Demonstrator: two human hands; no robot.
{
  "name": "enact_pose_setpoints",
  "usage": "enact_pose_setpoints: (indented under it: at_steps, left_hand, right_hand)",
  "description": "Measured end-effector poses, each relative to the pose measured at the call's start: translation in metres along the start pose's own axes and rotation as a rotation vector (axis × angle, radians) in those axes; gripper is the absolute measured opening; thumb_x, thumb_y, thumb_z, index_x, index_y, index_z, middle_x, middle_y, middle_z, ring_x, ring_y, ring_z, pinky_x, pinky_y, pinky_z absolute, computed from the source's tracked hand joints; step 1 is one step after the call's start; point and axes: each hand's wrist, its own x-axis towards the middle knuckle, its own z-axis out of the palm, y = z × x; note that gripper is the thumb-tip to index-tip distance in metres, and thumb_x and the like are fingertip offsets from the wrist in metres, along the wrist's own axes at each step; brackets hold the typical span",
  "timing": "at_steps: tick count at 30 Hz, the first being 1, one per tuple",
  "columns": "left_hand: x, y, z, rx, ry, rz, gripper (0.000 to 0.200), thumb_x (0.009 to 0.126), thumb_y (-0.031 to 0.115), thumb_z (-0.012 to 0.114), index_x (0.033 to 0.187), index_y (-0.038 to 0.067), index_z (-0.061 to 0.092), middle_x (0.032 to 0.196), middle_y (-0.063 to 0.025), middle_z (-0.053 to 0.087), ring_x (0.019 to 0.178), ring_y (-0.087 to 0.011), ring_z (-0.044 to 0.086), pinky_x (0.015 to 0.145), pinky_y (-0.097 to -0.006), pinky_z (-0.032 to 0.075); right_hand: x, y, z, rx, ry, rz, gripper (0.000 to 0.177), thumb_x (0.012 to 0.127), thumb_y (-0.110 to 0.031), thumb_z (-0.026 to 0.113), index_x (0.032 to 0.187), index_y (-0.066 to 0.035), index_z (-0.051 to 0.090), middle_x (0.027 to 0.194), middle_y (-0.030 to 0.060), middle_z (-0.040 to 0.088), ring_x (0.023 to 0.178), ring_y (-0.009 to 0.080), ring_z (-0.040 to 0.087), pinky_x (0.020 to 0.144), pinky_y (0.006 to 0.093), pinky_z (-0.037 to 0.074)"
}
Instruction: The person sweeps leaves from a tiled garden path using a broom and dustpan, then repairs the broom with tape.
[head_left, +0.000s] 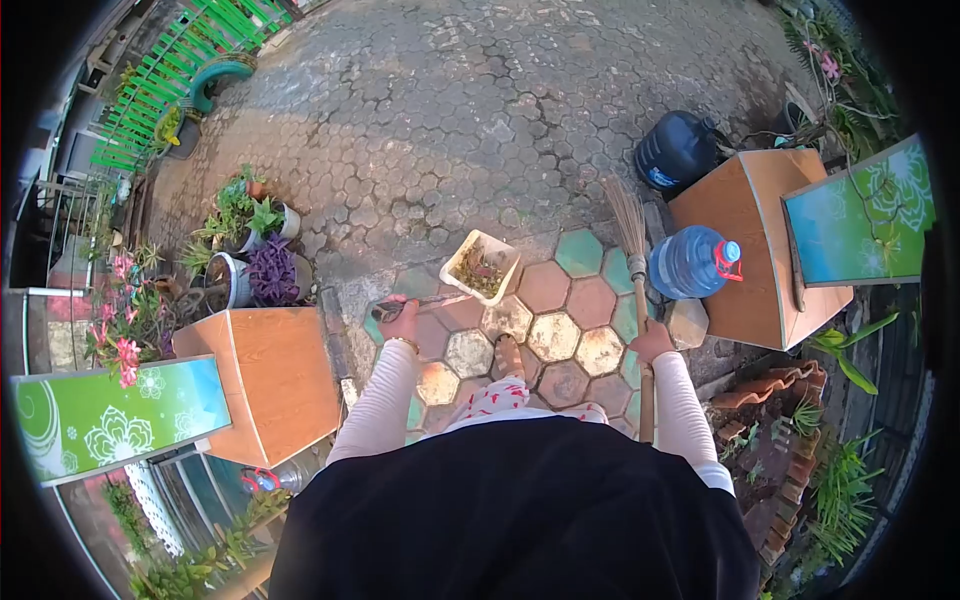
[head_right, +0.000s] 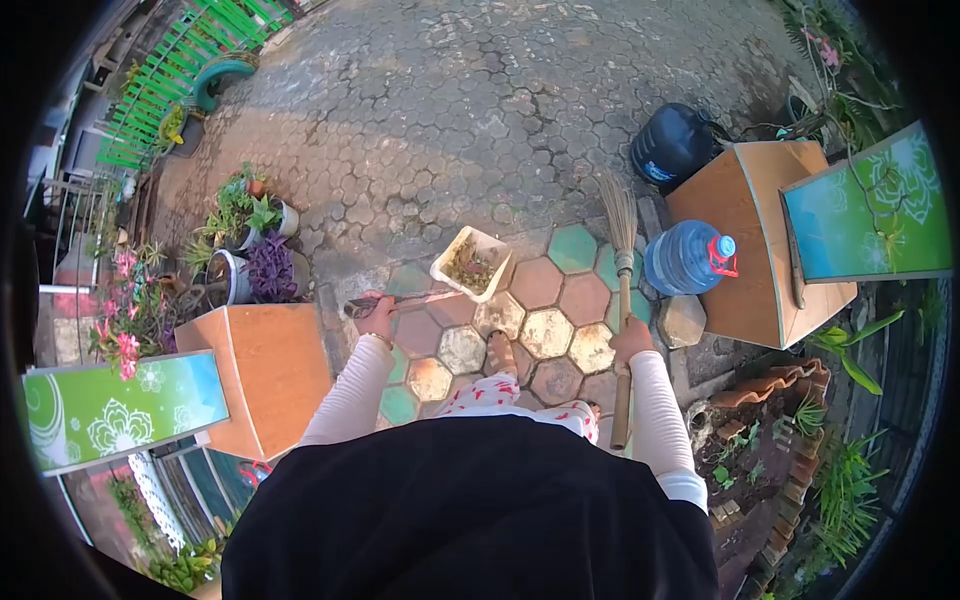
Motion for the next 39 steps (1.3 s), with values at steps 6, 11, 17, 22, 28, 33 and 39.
enact_pose_setpoints:
  at_steps: [6,11,17,22,28,33,39]
  left_hand:
    - [0.06,-0.009,0.002,0.217,0.013,0.138,0.026,0.061,-0.009,0.059,0.077,0.007,0.048,0.075,0.0006,0.049,0.067,-0.0082,0.048,0.061,-0.0221,0.042]
    - [0.083,0.002,0.02,0.203,0.019,0.134,0.025,0.06,-0.009,0.058,0.077,0.007,0.049,0.075,0.0005,0.05,0.067,-0.0085,0.048,0.062,-0.0224,0.042]
    - [0.096,-0.004,0.002,0.268,0.155,0.165,0.022,0.062,-0.008,0.058,0.077,0.006,0.048,0.075,-0.0003,0.05,0.067,-0.0086,0.047,0.062,-0.0227,0.042]
    - [0.07,0.008,0.0,0.17,0.269,0.107,0.022,0.065,-0.006,0.058,0.079,0.006,0.047,0.073,-0.0017,0.05,0.065,-0.0099,0.049,0.058,-0.0221,0.042]
    - [0.062,-0.005,0.043,0.036,0.534,-0.002,0.023,0.065,-0.006,0.058,0.08,0.007,0.047,0.073,-0.0032,0.051,0.057,-0.0116,0.049,0.048,-0.0227,0.04]
    - [0.069,0.001,0.072,0.03,0.59,0.02,0.022,0.067,-0.005,0.056,0.081,0.009,0.046,0.075,-0.0047,0.051,0.059,-0.0114,0.049,0.047,-0.0223,0.041]
    - [0.078,0.01,0.085,-0.012,0.584,0.016,0.022,0.067,-0.003,0.056,0.083,0.009,0.047,0.078,-0.0041,0.051,0.062,-0.0122,0.051,0.048,-0.0228,0.041]
  right_hand:
    - [-0.015,-0.07,0.042,-0.313,-0.264,-0.202,0.038,0.055,-0.013,0.063,0.087,0.006,0.054,0.08,0.0204,0.058,0.063,0.0283,0.06,0.056,0.0359,0.048]
    - [-0.078,-0.129,-0.008,-0.186,-0.533,-0.286,0.052,0.058,-0.008,0.061,0.106,0.005,0.046,0.073,0.0171,0.056,0.057,0.0225,0.056,0.056,0.0318,0.046]
    - [-0.005,-0.174,-0.082,-0.119,-0.284,-0.219,0.06,0.058,-0.006,0.061,0.113,0.008,0.043,0.062,0.0082,0.051,0.046,0.014,0.051,0.042,0.0286,0.041]
    - [0.181,-0.218,-0.098,-0.091,-0.129,-0.131,0.045,0.058,-0.003,0.061,0.101,0.006,0.05,0.062,0.0112,0.055,0.048,0.0185,0.056,0.043,0.0319,0.043]
    - [0.213,-0.288,-0.086,-0.724,-0.435,-0.371,0.037,0.058,-0.012,0.06,0.092,0.002,0.056,0.081,0.0204,0.06,0.077,0.0332,0.059,0.066,0.0369,0.048]
    - [0.136,-0.285,-0.124,-0.817,-0.839,-0.595,0.051,0.058,-0.011,0.061,0.106,-0.001,0.047,0.077,0.0231,0.058,0.073,0.0346,0.058,0.061,0.0385,0.046]
    - [0.198,-0.312,-0.187,-0.458,-0.392,-0.393,0.056,0.061,-0.006,0.06,0.113,0.001,0.043,0.079,0.0219,0.058,0.069,0.0305,0.059,0.06,0.0345,0.046]
